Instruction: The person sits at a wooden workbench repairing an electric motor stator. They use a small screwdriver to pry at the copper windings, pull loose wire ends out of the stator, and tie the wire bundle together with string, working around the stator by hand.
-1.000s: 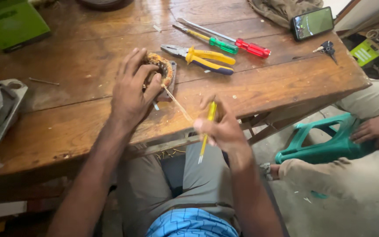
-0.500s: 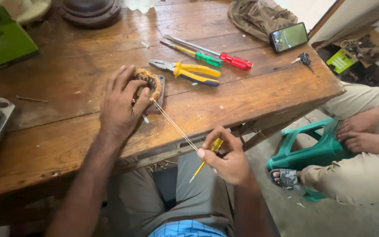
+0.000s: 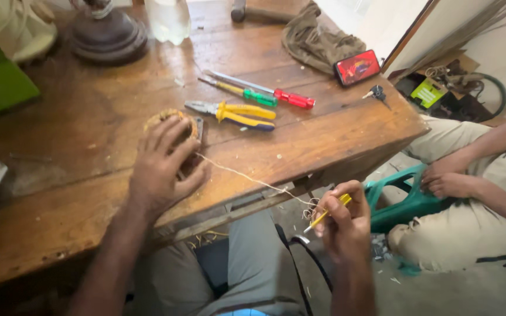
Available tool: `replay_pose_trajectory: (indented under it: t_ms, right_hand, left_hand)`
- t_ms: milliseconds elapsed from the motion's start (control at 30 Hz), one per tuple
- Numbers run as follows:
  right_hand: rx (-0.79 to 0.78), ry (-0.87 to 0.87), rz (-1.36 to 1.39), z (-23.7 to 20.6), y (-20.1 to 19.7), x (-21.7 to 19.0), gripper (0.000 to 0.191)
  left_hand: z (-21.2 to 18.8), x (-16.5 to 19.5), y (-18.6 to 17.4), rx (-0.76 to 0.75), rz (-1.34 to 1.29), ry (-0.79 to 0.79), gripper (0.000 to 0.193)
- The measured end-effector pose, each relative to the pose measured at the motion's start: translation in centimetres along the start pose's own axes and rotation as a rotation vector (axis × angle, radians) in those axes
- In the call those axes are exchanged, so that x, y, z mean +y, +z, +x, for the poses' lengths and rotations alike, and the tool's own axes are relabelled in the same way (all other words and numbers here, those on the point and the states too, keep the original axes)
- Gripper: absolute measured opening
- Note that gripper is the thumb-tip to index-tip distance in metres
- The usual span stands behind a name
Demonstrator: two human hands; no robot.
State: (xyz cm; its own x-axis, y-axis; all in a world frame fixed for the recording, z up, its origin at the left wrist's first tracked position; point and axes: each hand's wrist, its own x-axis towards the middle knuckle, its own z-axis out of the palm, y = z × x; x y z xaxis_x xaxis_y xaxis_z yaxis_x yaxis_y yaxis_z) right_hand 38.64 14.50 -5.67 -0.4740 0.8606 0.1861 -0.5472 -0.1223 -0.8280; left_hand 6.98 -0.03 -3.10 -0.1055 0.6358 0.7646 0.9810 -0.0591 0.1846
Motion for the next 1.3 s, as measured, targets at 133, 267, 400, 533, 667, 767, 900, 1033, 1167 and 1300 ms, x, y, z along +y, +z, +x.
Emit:
replay_pose_trajectory:
  t_ms: [133, 267, 400, 533, 667, 767, 900, 1033, 1167, 1300]
  right_hand:
    - [-0.186, -0.069, 0.049, -0.4, 1.8, -0.4, 0.018]
    - [-0.279, -0.156, -0.15, -1.3, 3.2, -1.3, 0.029]
    - [-0.367, -0.212, -0.19, -1.3, 4.1, -1.0, 0.031]
    - [-0.336, -0.125, -0.22, -1.8, 4.6, 0.1, 0.034]
    - [-0.344, -0.118, -0.308, -2.1, 5.0, 0.9, 0.034]
    - [-0.338, -0.094, -0.359, -2.1, 5.4, 1.3, 0.033]
    - [-0.339, -0.103, -0.314, -1.8, 5.8, 1.3, 0.031]
    - [-0.27, -0.12, -0.303, -1.0, 5.5, 0.9, 0.026]
    - [-0.243, -0.136, -0.23, -0.3, 4.9, 0.6, 0.024]
    - [-0.213, -0.162, -0.226, -0.1, 4.5, 0.8, 0.024]
  left_hand:
    - [0.5, 0.5, 0.6, 0.03, 0.046, -0.047, 0.031]
    - [0.6, 0.8, 0.8, 0.101, 0.03, -0.126, 0.025]
    - [0.8, 0.8, 0.7, 0.027, 0.043, -0.289, 0.02]
    - [0.8, 0.7, 1.3, 0.078, -0.001, -0.332, 0.018]
    - [0.8, 0.1, 1.9, 0.126, -0.037, -0.332, 0.02]
    - [0.8, -0.1, 2.1, 0.152, -0.049, -0.344, 0.02]
    - [0.8, -0.1, 1.8, 0.1, -0.091, -0.392, 0.021]
    - [0.6, 0.1, 1.3, 0.117, -0.104, -0.324, 0.02]
    - [0.6, 0.2, 1.4, 0.131, -0.067, -0.296, 0.017]
    - [0.5, 0.4, 1.4, 0.148, -0.062, -0.293, 0.015]
